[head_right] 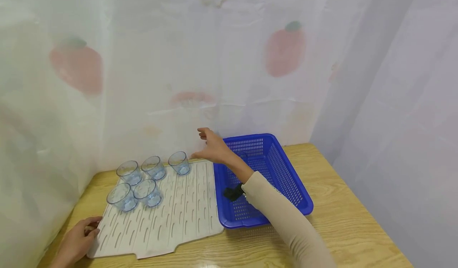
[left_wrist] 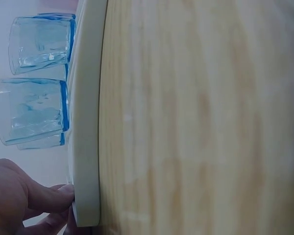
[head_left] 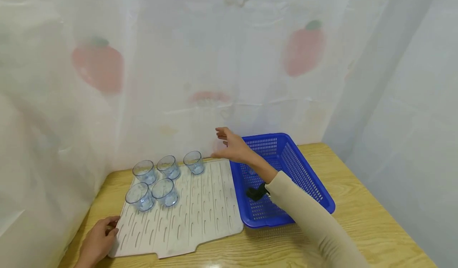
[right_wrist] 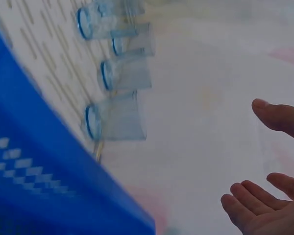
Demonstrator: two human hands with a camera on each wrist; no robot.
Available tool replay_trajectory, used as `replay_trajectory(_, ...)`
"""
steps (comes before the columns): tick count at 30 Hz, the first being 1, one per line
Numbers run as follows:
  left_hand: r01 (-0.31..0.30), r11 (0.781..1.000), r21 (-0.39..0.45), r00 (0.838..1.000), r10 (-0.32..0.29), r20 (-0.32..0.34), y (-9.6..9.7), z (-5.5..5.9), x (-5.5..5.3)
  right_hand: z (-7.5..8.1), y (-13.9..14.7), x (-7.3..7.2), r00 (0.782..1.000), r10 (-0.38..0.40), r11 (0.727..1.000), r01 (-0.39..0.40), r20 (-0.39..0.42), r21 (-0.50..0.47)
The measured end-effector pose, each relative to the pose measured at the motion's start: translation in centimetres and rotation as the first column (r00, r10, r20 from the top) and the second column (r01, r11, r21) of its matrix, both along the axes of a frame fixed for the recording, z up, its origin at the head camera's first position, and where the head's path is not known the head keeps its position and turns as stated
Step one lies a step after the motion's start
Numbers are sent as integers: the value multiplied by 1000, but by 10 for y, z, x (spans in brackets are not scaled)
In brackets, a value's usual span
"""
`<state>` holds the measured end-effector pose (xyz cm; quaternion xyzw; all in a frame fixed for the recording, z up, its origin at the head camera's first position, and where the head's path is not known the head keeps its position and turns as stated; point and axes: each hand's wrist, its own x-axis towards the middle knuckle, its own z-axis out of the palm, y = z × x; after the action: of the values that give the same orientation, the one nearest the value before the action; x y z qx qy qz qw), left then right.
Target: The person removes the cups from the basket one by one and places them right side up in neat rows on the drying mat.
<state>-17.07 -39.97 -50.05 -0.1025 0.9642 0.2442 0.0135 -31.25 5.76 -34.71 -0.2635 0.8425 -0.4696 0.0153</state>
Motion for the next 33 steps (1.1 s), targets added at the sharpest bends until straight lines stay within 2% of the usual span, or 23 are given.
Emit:
replay_trajectory(5,13,1000,-8,1000,-13,-12,-2,-1,1,-4,26,-7,999,-48,999,48,7,10)
replay_trajectory(10,18,1000,-13,1000,-18,-20,-3,-1,-1,-15,52,-19,995,-96,995,95,12,17)
replay_trajectory(18,41,999,-25,999,-41,-11,-3,1,-3,-38,89,-31,977,-213,969,213,-9,123)
replay_trajectory(24,81,995,-57,996,-82,-18,-4,2,-3,-53,104,-35,976,-220,957,216,0,197)
replay_trajectory(29,107,992,-67,994,-105,27,-4,1,-4,-67,114,-38,976,-208,949,188,56,254)
replay_trajectory(33,136,990,-40,989,-134,60,-5,2,-6,-76,120,-40,975,-202,953,172,98,250)
